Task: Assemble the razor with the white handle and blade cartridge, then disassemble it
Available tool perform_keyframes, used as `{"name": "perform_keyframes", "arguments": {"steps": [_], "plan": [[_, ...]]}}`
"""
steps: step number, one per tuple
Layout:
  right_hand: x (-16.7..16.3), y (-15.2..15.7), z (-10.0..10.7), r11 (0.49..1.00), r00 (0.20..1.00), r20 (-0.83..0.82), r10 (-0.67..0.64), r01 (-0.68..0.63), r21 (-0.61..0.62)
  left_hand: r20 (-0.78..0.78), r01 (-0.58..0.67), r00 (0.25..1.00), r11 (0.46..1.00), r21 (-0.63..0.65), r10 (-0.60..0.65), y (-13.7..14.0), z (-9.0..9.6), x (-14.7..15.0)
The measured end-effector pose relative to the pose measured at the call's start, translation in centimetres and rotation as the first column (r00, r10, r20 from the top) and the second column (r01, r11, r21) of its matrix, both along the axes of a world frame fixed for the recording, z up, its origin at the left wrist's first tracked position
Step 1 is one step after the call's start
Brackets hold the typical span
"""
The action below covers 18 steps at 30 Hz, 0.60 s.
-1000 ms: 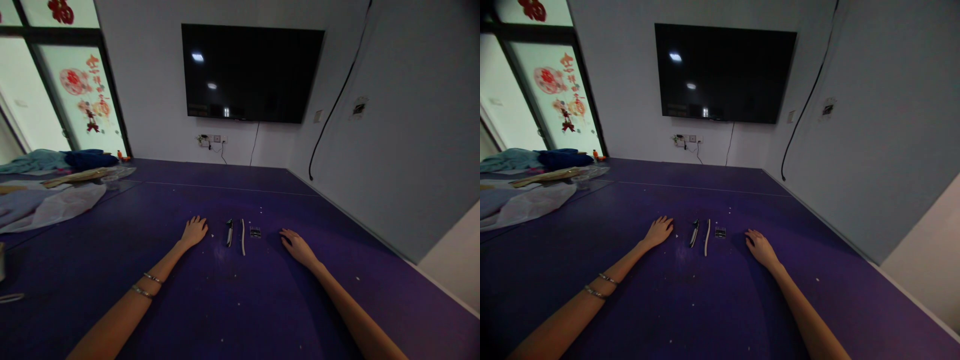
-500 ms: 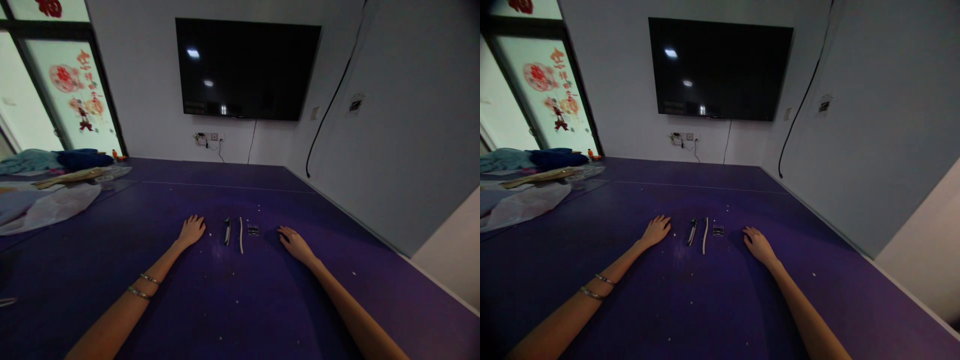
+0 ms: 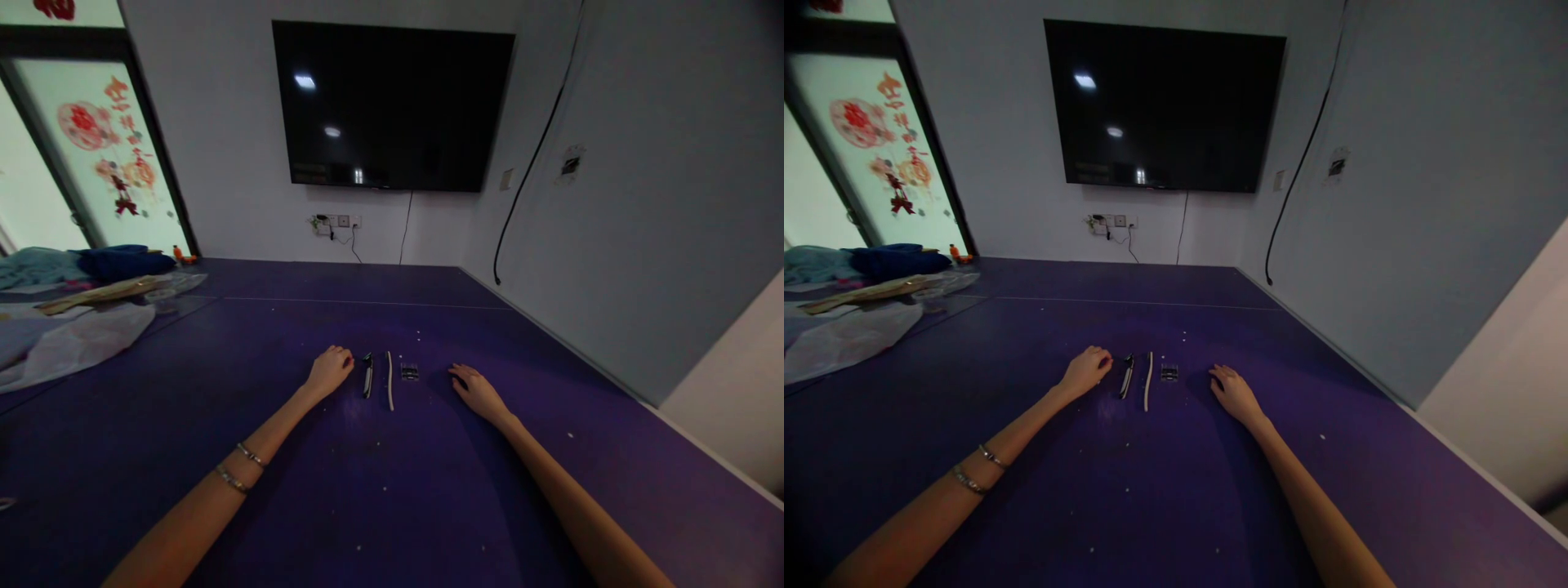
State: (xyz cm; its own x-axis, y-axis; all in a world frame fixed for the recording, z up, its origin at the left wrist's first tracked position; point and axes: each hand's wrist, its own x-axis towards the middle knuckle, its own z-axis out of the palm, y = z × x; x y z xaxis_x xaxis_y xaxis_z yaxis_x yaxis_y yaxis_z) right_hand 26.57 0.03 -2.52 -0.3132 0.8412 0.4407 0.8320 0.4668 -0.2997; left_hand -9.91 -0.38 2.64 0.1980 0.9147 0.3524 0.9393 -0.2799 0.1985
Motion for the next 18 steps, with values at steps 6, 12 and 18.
{"name": "perform_keyframes", "arguments": {"steps": [6,12,18], "plan": [[0.1,0.3,-0.3,1.000,1.000,-0.012,-0.001,0.001,-0.005,0.073,-0.092,0.991,0.970,-0.227,0.111,0.9,0.2,3.8],[0.2,0.5,-0.6,1.000,1.000,-0.018,-0.004,0.004,-0.010,0.053,-0.216,0.970,0.937,-0.274,0.239,1.9,0.3,4.9],[0.1,0.2,-0.2,1.000,1.000,0.025,-0.010,0.010,-0.004,0.096,-0.229,0.957,0.919,-0.321,0.272,2.0,0.3,5.7]]}}
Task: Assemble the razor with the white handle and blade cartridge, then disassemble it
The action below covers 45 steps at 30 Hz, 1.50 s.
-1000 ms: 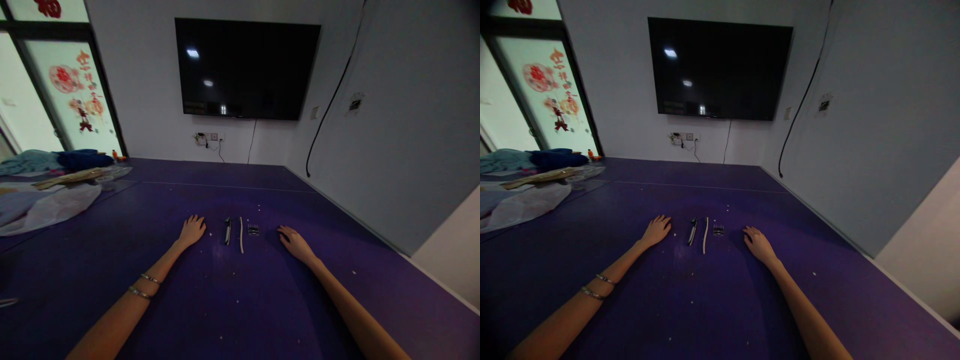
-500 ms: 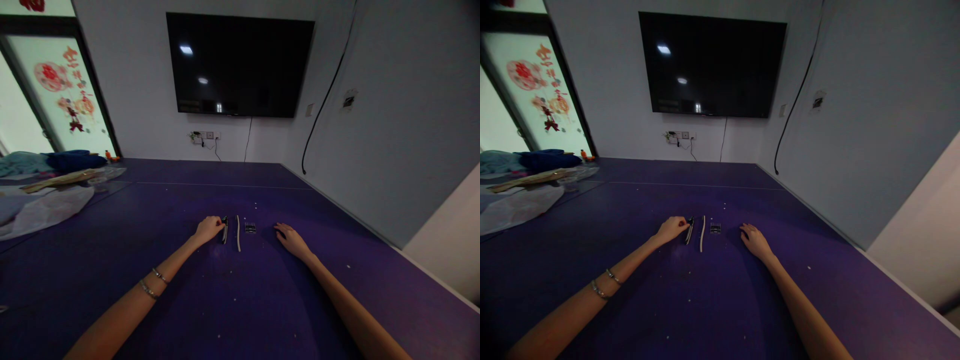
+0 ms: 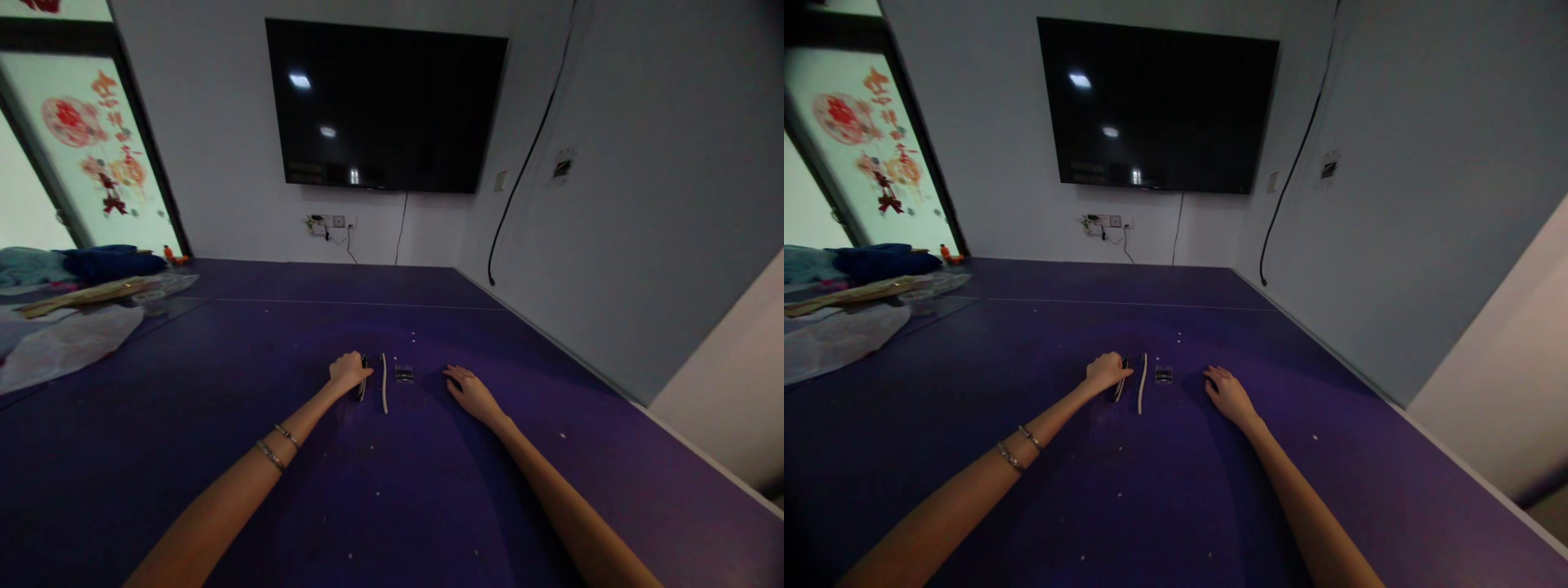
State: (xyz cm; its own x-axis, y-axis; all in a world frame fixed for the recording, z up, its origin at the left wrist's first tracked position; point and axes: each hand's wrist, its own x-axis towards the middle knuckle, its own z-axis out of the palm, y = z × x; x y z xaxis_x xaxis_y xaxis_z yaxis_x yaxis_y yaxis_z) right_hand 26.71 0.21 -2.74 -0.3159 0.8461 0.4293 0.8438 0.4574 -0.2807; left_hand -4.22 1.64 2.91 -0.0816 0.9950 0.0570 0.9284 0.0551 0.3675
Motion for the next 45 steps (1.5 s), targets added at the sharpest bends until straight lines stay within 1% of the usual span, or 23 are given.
{"name": "perform_keyframes", "arguments": {"steps": [3,6,8,10,12,14,16,18,20,22,24,26,28,32,38,42,45], "plan": [[-0.1,-0.1,0.1,1.000,1.000,0.004,-0.010,0.010,0.000,0.068,-0.023,0.997,1.000,-0.009,0.024,0.2,-0.1,0.0],[-0.1,-0.1,0.1,1.000,1.000,0.003,-0.011,0.011,0.003,0.183,-0.054,0.981,0.998,-0.030,0.059,0.6,0.0,-0.3],[-0.1,-0.1,0.1,1.000,1.000,-0.001,-0.006,0.006,0.005,0.298,-0.056,0.952,0.997,-0.059,0.072,0.9,0.1,-0.6],[-0.1,-0.1,0.1,1.000,1.000,-0.005,-0.002,0.002,0.004,0.441,-0.037,0.894,0.995,-0.096,0.076,1.2,0.4,-1.1],[0.0,-0.1,0.1,1.000,1.000,-0.011,0.004,-0.004,-0.002,0.597,-0.003,0.798,0.991,-0.135,0.084,1.4,0.8,-1.6],[0.1,0.0,0.0,1.000,1.000,-0.022,0.012,-0.012,-0.007,0.735,0.031,0.670,0.984,-0.173,0.108,1.5,1.2,-2.1],[0.1,0.1,-0.2,1.000,0.999,-0.032,0.015,-0.015,-0.007,0.835,0.053,0.531,0.978,-0.203,0.145,1.5,1.5,-2.6],[0.2,0.3,-0.3,1.000,0.999,-0.035,0.020,-0.020,-0.002,0.895,0.046,0.406,0.974,-0.222,0.185,1.7,1.8,-3.1],[0.2,0.3,-0.4,1.000,0.999,-0.035,0.026,-0.026,0.003,0.927,0.016,0.302,0.971,-0.239,0.223,2.0,1.8,-3.6],[0.3,0.4,-0.5,1.000,0.999,-0.034,0.027,-0.027,0.003,0.939,-0.012,0.225,0.964,-0.266,0.262,2.5,1.7,-3.9],[0.2,0.4,-0.4,1.000,0.999,-0.035,0.023,-0.023,0.000,0.937,-0.026,0.179,0.953,-0.301,0.300,3.0,1.6,-4.3],[0.2,0.4,-0.4,1.000,0.999,-0.035,0.023,-0.024,-0.003,0.926,-0.023,0.165,0.940,-0.340,0.339,3.5,1.4,-4.6],[0.2,0.4,-0.4,1.000,0.999,-0.030,0.023,-0.023,-0.004,0.910,-0.007,0.175,0.924,-0.381,0.377,3.8,1.3,-4.9],[0.2,0.4,-0.3,1.000,1.000,-0.006,0.016,-0.016,-0.003,0.870,0.027,0.231,0.891,-0.453,0.436,4.1,0.8,-5.3],[0.3,0.3,-0.3,1.000,0.999,-0.020,0.026,-0.026,0.000,0.808,0.039,0.322,0.846,-0.531,0.492,4.6,0.1,-5.2],[0.2,0.3,-0.3,1.000,0.999,-0.021,0.028,-0.028,0.004,0.773,0.056,0.366,0.817,-0.574,0.518,4.6,0.2,-4.6],[0.2,0.3,-0.3,1.000,1.000,-0.006,0.021,-0.021,0.005,0.758,0.067,0.390,0.805,-0.590,0.523,4.5,0.4,-4.1]]}}
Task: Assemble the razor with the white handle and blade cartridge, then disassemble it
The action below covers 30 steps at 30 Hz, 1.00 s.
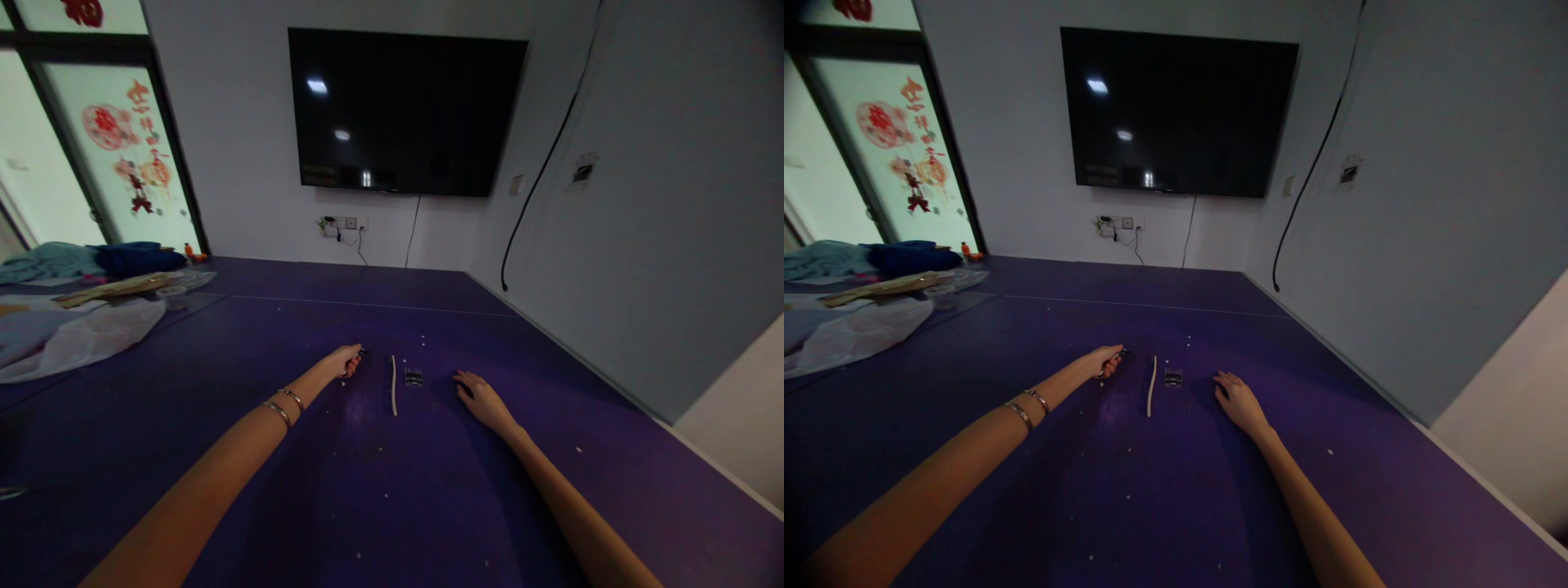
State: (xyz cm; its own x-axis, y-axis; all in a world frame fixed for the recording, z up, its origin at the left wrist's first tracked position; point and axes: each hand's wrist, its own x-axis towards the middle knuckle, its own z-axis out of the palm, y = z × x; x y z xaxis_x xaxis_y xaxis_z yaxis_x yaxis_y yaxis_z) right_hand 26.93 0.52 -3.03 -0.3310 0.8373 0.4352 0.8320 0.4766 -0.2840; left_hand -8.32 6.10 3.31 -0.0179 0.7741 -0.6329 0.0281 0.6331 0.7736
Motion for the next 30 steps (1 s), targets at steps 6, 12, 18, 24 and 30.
{"name": "perform_keyframes", "arguments": {"steps": [6,12,18,24,30], "plan": [[0.13,0.27,-0.32,1.000,1.000,-0.020,0.004,-0.004,-0.003,-0.012,0.030,0.999,1.000,-0.008,-0.030,-0.17,0.22,0.14],[0.15,0.29,-0.42,1.000,1.000,-0.021,-0.006,0.006,-0.007,-0.007,0.040,0.999,0.999,-0.003,-0.040,-0.11,-0.02,-0.16],[0.04,0.08,-0.10,1.000,0.999,-0.039,-0.006,0.005,-0.019,-0.003,0.051,0.999,0.999,0.002,-0.051,-0.17,-0.20,-0.26],[-0.08,-0.27,0.35,0.999,0.999,-0.033,-0.003,0.002,-0.032,-0.021,0.053,0.998,0.998,0.033,-0.052,-0.24,-0.33,-0.17],[-0.17,-0.40,0.45,1.000,0.999,-0.051,-0.001,0.000,-0.014,-0.058,0.046,0.997,0.998,0.038,-0.043,-0.20,-0.23,0.12]]}}
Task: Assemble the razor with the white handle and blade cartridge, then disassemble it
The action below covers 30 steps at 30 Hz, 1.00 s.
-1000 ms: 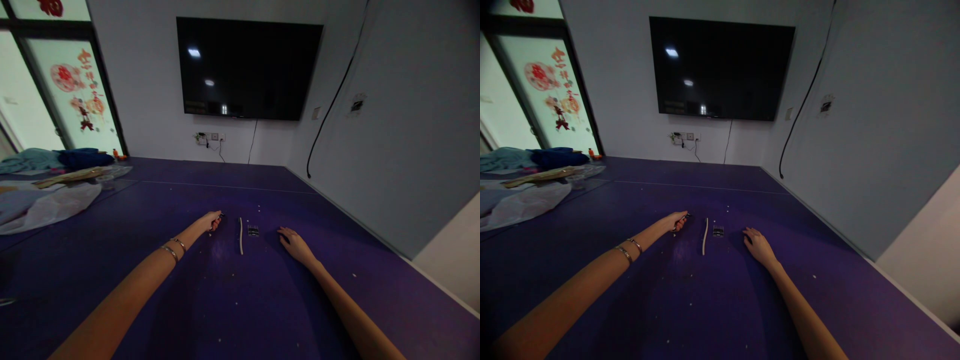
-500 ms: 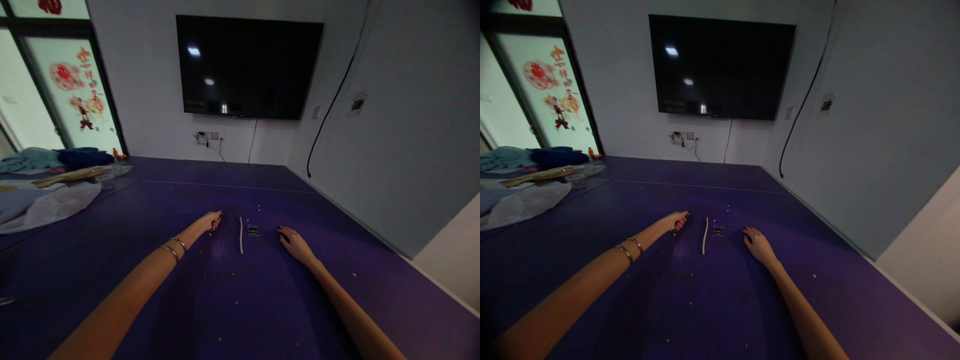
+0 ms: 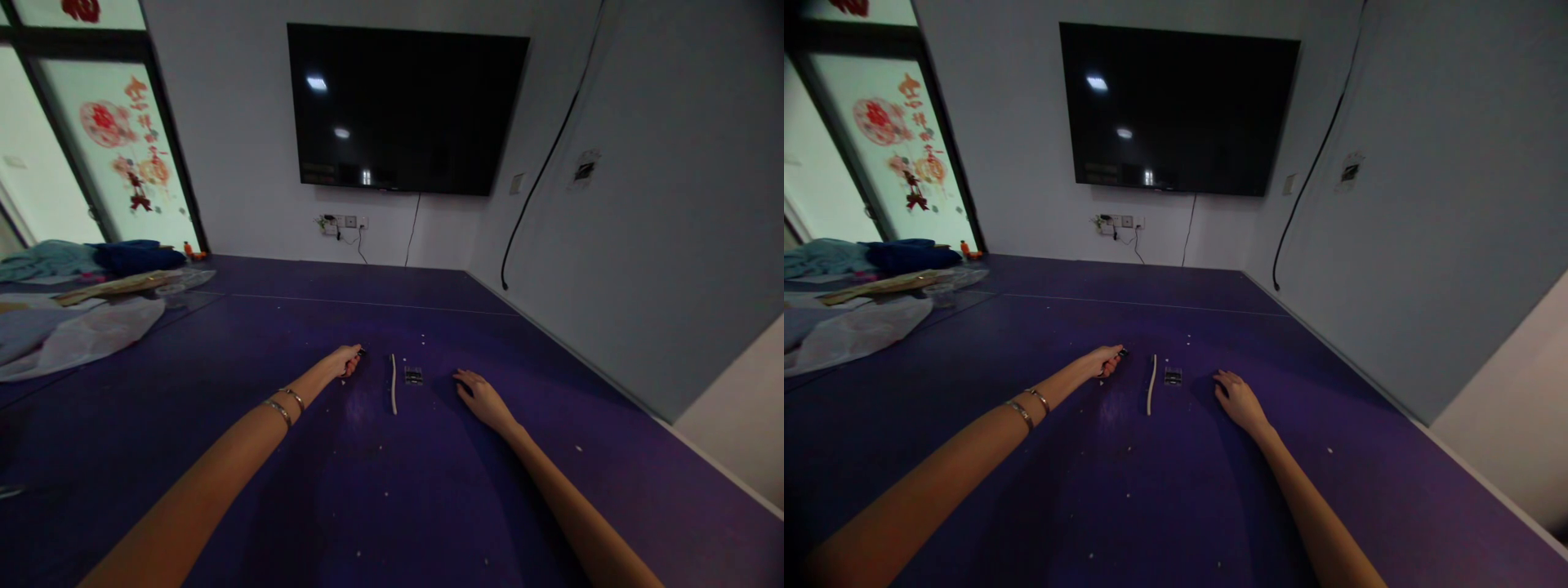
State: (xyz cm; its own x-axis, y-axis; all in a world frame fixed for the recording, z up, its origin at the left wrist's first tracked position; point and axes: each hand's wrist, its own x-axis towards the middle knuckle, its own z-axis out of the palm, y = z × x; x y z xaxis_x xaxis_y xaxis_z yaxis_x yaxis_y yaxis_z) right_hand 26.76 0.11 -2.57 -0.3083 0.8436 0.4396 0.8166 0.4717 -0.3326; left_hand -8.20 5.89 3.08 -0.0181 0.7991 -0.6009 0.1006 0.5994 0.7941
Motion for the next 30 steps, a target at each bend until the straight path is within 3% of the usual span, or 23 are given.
{"name": "perform_keyframes", "arguments": {"steps": [6,11,18,23,26,30], "plan": [[0.0,0.1,-0.1,1.000,0.999,0.042,-0.009,0.009,-0.005,-0.014,0.012,1.000,0.997,0.077,-0.011,-0.5,0.2,0.0],[-0.1,0.0,-0.1,1.000,0.999,0.033,-0.015,0.015,-0.006,0.002,0.000,1.000,0.963,0.269,0.000,-1.1,0.1,0.5],[0.4,0.7,0.3,0.999,0.999,-0.044,0.015,-0.016,-0.028,0.039,0.005,0.999,0.841,0.541,-0.032,-3.7,0.5,2.0],[-2.1,0.5,3.5,0.998,0.971,-0.232,0.057,-0.062,-0.013,0.025,0.079,0.990,0.689,0.721,-0.141,-5.7,0.4,2.6],[-5.6,-0.2,5.8,0.986,0.893,-0.436,0.110,-0.155,-0.068,0.015,0.106,0.982,0.613,0.783,-0.189,-6.9,0.4,2.9],[-10.4,-1.0,8.1,0.907,0.657,-0.751,0.064,-0.352,-0.230,-0.017,0.122,0.982,0.559,0.820,-0.189,-8.3,0.5,3.5]]}}
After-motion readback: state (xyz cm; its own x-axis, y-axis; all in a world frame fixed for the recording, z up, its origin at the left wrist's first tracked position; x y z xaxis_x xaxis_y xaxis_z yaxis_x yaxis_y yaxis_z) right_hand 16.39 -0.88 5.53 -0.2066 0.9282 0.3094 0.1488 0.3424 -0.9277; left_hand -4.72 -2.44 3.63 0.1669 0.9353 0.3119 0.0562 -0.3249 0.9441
